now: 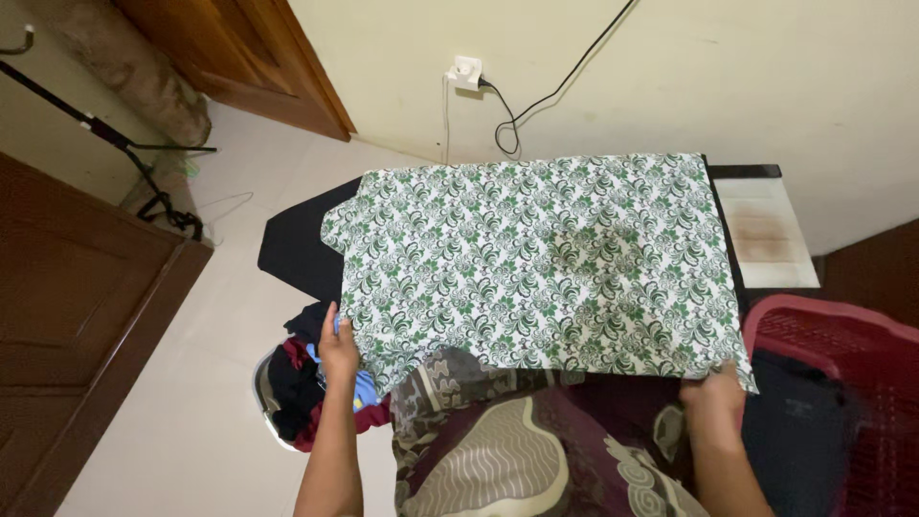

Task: The person folds several garments on a black ironing board and places them into a red laundry basket. They handle a black t-shirt with a graphic, a plain black shirt, and a patterned white-and-green shirt, smoothing and folding each before stacking them in the basket.

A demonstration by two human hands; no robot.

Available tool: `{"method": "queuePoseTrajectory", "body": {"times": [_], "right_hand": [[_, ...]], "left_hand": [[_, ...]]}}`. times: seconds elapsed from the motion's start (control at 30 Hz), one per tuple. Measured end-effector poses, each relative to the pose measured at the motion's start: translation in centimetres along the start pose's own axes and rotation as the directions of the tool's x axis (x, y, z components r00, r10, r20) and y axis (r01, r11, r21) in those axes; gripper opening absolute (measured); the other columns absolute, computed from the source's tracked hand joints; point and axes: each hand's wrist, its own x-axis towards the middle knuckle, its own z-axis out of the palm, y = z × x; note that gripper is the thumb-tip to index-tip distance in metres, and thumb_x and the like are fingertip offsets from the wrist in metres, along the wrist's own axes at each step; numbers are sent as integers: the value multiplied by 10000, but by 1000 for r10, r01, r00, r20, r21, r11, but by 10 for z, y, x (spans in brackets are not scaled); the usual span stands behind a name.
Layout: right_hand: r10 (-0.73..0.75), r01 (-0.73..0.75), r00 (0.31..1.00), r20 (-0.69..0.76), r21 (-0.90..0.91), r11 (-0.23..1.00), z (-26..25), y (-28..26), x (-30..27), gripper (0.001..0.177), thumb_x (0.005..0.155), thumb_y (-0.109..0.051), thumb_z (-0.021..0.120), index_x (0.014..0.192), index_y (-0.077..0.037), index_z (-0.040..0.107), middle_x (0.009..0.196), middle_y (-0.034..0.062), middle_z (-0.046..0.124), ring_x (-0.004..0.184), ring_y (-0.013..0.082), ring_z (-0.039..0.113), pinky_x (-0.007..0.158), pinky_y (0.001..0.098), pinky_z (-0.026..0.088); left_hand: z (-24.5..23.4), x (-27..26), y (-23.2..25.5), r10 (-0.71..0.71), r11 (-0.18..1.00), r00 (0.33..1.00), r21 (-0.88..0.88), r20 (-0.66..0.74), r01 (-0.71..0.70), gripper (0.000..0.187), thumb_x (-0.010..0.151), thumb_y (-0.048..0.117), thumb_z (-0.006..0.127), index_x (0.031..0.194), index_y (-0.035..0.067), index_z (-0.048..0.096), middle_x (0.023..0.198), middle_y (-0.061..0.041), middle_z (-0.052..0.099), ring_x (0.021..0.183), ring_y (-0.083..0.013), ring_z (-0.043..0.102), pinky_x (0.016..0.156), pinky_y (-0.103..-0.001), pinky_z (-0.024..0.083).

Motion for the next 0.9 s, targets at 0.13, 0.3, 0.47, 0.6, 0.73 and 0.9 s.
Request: {"method": "queuePoseTrajectory", "body": {"times": [0.13, 0.3, 0.47, 0.6, 0.73, 0.9], "right_hand": [[-29, 26, 998, 59, 42, 999, 19, -19, 17, 167, 1060, -274, 640, 1186, -167, 619, 1118, 18, 701, 1001, 199, 717, 892, 433, 629], [72, -123, 977, 201, 251, 960, 70, -48, 52, 212, 1034, -309, 690, 1139, -142, 613, 1071, 41, 697, 1008, 196, 706, 949, 419, 631], [196, -280, 944, 265, 331, 901, 130, -60, 78, 364, 1044, -305, 678, 1202, 17, 610, 1102, 125, 700, 1031, 249, 706, 1004, 454, 602], [170, -254, 939, 299, 272, 928, 169, -56, 87, 371, 1013, -325, 640, 1170, 10, 624, 1100, 136, 691, 1075, 285, 721, 1030, 464, 592], [211, -303, 928, 308, 293, 907, 200, -49, 92, 420, 1025, -343, 601, 1201, 37, 637, 1200, 158, 689, 1179, 312, 699, 1072, 496, 571], [151, -169, 861, 486, -6, 986, 213, -36, 94, 359, 998, -347, 554, 1269, -111, 545, 1429, 98, 602, 1353, 347, 568, 1138, 512, 454]], "left_hand": [[-3, 13, 27, 1, 948, 989, -314, 147, 45, 432, 1100, 224, 497, 1475, 21, 562, 1385, -111, 648, 1201, -172, 595, 1019, -311, 454], [19, 51, 64, -94, 672, 941, -676, 326, 301, 472, 1078, 276, 483, 1503, 70, 505, 1465, -121, 577, 1286, -227, 583, 1077, -371, 478], [50, 91, 78, -108, 547, 933, -763, 344, 345, 459, 1076, 289, 463, 1485, 87, 511, 1429, -136, 599, 1265, -265, 599, 1066, -420, 503], [74, 130, 68, -145, 597, 930, -719, 337, 354, 427, 1092, 273, 458, 1452, 66, 558, 1417, -143, 618, 1261, -255, 612, 1071, -408, 510], [93, 157, 53, -160, 594, 924, -714, 347, 370, 431, 1091, 251, 473, 1453, 38, 570, 1404, -136, 632, 1240, -250, 624, 1062, -402, 516], [109, 168, 49, -233, 754, 941, -566, 244, 334, 505, 1032, 271, 544, 1497, 87, 467, 1395, -70, 603, 1205, -209, 612, 1015, -356, 508]]}}
